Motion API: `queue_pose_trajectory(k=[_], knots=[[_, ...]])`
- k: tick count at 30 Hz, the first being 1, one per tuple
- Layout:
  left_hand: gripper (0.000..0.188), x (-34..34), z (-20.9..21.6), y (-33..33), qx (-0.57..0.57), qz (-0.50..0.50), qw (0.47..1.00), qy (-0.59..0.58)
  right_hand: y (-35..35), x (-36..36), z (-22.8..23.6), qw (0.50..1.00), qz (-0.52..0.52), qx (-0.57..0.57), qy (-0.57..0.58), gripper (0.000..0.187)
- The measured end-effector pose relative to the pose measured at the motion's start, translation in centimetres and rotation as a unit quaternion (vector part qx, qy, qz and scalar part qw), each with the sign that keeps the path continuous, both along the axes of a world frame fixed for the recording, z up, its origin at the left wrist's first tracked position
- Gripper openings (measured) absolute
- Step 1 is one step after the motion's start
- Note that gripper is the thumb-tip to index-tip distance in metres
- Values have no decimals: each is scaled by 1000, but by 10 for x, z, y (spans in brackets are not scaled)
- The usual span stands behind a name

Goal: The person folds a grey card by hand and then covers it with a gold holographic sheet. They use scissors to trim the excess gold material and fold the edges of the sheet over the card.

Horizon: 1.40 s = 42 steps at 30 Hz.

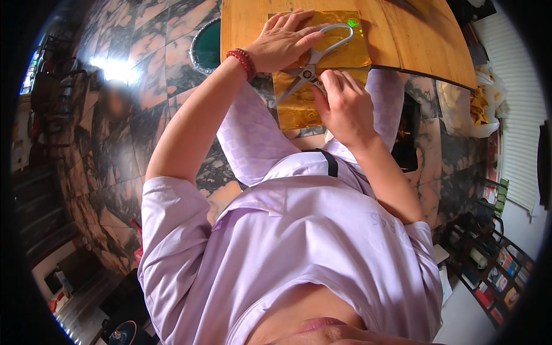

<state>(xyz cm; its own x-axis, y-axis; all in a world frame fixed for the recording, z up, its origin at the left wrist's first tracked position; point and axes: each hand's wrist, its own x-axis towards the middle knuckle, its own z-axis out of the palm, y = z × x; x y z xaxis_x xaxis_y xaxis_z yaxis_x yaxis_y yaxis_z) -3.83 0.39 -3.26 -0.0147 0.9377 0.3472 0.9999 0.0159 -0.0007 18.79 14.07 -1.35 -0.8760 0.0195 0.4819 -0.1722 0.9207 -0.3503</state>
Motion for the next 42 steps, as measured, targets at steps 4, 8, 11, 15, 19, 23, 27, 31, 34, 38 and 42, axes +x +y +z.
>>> queue_pose_trajectory(k=[4, 8, 11, 15, 19, 23, 27, 31, 34, 38, 42], knots=[[47, 6, -1, 6, -17, 57, 994, -96, 0, 15, -4, 999, 31, 36, -17, 17], [73, -5, -4, 0, -4, -23, 1000, -5, 3, 39, 3, 998, 52, 35, -2, 17], [75, -6, -10, -1, -4, -13, 998, 64, 34, 54, 7, 998, 13, 13, 54, 19], [97, 26, 26, 6, -99, 134, 977, -133, 103, 48, 17, 982, -179, -31, 53, 13], [109, 24, 28, 4, -77, 113, 981, -137, 172, 10, 7, 970, -228, 52, 64, 15], [106, 32, 23, 10, -45, 122, 980, -148, 196, -19, 4, 960, -250, 113, 50, 17], [93, 30, 25, 6, -43, 110, 981, -155, 198, -41, 2, 955, -237, 169, 49, 19], [92, 33, 21, 1, -40, 117, 981, -150, 168, -23, 6, 952, -170, 189, 171, 41], [91, 35, 27, 3, -48, 117, 979, -159, 151, 22, -30, 960, -38, 204, 185, 42], [92, 29, 26, 4, -52, 113, 979, -160, 131, 45, -78, 959, -7, 236, 154, 49], [94, 26, 24, 5, -46, 112, 982, -144, 121, 36, -75, 931, 44, 338, 129, 50]])
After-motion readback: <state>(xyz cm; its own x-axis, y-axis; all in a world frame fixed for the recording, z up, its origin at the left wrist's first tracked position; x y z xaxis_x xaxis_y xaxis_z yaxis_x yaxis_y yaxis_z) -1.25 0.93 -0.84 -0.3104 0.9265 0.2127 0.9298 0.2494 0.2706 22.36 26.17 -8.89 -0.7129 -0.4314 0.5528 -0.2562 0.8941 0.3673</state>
